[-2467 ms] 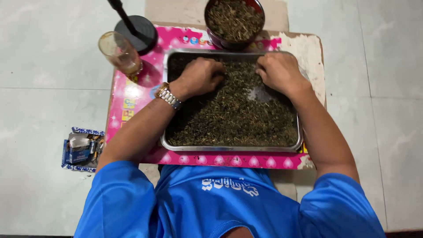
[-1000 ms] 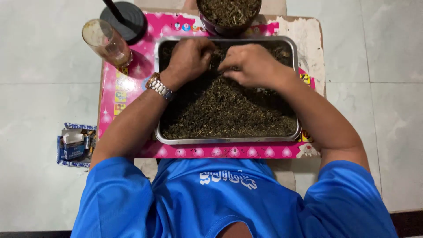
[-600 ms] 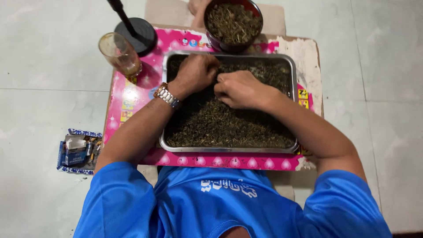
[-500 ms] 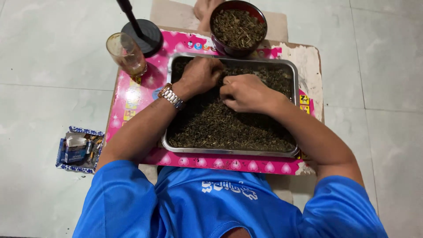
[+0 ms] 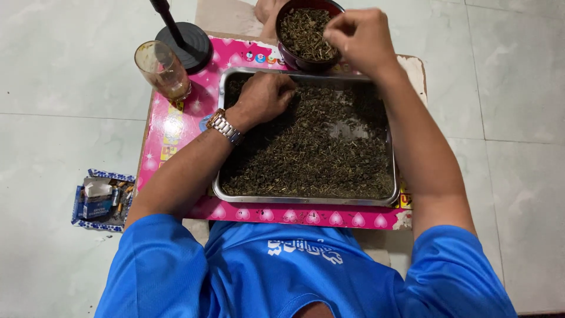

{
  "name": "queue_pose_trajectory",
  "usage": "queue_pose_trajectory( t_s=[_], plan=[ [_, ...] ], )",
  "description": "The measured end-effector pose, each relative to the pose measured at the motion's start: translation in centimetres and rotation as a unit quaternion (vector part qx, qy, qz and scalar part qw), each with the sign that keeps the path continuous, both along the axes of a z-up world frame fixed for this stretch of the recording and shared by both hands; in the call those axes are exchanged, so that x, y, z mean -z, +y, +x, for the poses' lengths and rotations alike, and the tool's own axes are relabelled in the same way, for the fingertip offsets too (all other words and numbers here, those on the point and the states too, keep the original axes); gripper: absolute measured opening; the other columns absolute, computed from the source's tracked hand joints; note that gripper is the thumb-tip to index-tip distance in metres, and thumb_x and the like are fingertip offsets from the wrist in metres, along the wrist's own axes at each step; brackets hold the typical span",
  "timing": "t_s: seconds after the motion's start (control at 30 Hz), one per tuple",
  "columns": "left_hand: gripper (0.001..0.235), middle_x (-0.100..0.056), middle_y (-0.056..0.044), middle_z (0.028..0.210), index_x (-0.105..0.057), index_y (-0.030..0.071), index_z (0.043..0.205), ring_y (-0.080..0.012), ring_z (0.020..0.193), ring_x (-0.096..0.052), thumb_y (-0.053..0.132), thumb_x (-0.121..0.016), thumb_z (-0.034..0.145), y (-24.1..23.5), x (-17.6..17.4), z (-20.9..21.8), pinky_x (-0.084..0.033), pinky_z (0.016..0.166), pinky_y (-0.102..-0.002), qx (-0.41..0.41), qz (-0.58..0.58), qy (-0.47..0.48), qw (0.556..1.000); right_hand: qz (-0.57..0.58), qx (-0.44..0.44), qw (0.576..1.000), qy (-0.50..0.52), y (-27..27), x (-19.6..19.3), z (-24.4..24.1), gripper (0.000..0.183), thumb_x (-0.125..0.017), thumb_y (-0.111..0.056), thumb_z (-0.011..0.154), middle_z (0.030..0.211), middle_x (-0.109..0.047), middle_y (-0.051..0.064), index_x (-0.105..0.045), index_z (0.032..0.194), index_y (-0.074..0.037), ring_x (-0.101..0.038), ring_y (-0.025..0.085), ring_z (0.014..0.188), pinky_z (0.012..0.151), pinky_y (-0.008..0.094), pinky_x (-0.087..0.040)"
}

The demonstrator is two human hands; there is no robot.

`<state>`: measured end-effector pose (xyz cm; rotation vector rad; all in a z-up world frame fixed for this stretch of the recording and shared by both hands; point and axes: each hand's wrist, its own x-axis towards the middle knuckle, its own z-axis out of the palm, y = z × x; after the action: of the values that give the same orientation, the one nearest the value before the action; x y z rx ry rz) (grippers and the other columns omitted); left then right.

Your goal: Sorting and cleaning dried tea leaves by hand in a metal tray to remove impurities.

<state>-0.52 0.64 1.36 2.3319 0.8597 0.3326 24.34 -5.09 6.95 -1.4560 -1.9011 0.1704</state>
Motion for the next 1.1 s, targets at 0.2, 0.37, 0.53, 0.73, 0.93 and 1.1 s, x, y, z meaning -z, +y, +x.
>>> queue_pose_trajectory(
  t_s=[0.2, 0.37, 0.53, 0.73, 0.93, 1.1],
  plan=[
    [0.022, -0.079, -0.009, 0.101, -0.078, 0.021, 0.109, -0.0393, 0.101, -0.073, 0.028, -0.069, 0.090, 0.1, 0.6, -0.3, -0.058, 0.087, -0.055, -0.006, -0.009, -0.002, 1.000, 0.017, 0.016, 1.000, -0.019, -2.4, -0.2, -2.5, 0.024, -0.082, 0.007, 0.093, 0.089, -0.075, 0.019, -0.079, 0.115, -0.001, -0.074, 0.032, 0.078, 0.065, 0.040, -0.059],
    [0.022, -0.079, -0.008, 0.096, -0.078, 0.022, 0.106, -0.0394, 0.096, -0.074, 0.031, -0.069, 0.088, 0.4, 0.3, 0.0, -0.059, 0.083, -0.055, 0.039, 0.046, 0.057, 0.997, -0.228, 0.025, 0.960, -0.158, -5.9, -0.5, -5.5, 0.020, -0.072, -0.011, 0.098, 0.103, -0.074, 0.025, -0.076, 0.116, -0.002, -0.070, 0.041, 0.097, 0.093, 0.056, -0.055],
    [0.036, -0.079, -0.009, 0.100, -0.078, 0.022, 0.110, -0.0383, 0.097, -0.075, 0.046, -0.070, 0.085, -1.8, -0.8, 0.0, -0.061, 0.083, -0.054, 0.094, 0.110, 0.148, 0.978, -0.363, 0.014, 0.917, -0.167, -7.7, -2.1, -8.5, 0.040, -0.070, -0.022, 0.098, 0.119, -0.068, 0.028, -0.067, 0.131, -0.001, -0.063, 0.043, 0.119, 0.106, 0.062, -0.046],
    [0.031, -0.079, -0.013, 0.090, -0.080, 0.018, 0.102, -0.0421, 0.091, -0.075, 0.038, -0.072, 0.079, -1.9, -0.8, 0.1, -0.061, 0.080, -0.055, 0.128, 0.028, 0.103, 0.986, -0.323, -0.061, 0.942, -0.060, -6.8, 2.6, -6.1, 0.027, -0.071, -0.017, 0.089, 0.099, -0.076, 0.023, -0.073, 0.114, -0.006, -0.071, 0.048, 0.097, 0.086, 0.059, -0.052],
    [0.019, -0.076, -0.015, 0.085, -0.077, 0.013, 0.096, -0.0408, 0.087, -0.073, 0.027, -0.071, 0.084, -0.5, 1.5, 0.2, -0.058, 0.074, -0.054, 0.131, 0.013, -0.118, 0.984, -0.251, -0.050, 0.960, 0.113, -7.3, 2.8, -4.9, 0.017, -0.063, -0.006, 0.098, 0.093, -0.076, 0.021, -0.074, 0.110, -0.002, -0.072, 0.035, 0.086, 0.083, 0.047, -0.055],
    [0.012, -0.075, -0.016, 0.080, -0.078, 0.010, 0.093, -0.0387, 0.082, -0.073, 0.019, -0.073, 0.087, -0.3, 0.9, -0.1, -0.057, 0.070, -0.047, 0.120, 0.031, -0.198, 0.972, -0.166, -0.047, 0.967, 0.186, -6.5, 5.2, -3.2, 0.018, -0.063, -0.012, 0.106, 0.067, -0.068, 0.010, -0.075, 0.115, -0.004, -0.062, 0.015, 0.067, 0.065, 0.029, -0.049]
  ],
)
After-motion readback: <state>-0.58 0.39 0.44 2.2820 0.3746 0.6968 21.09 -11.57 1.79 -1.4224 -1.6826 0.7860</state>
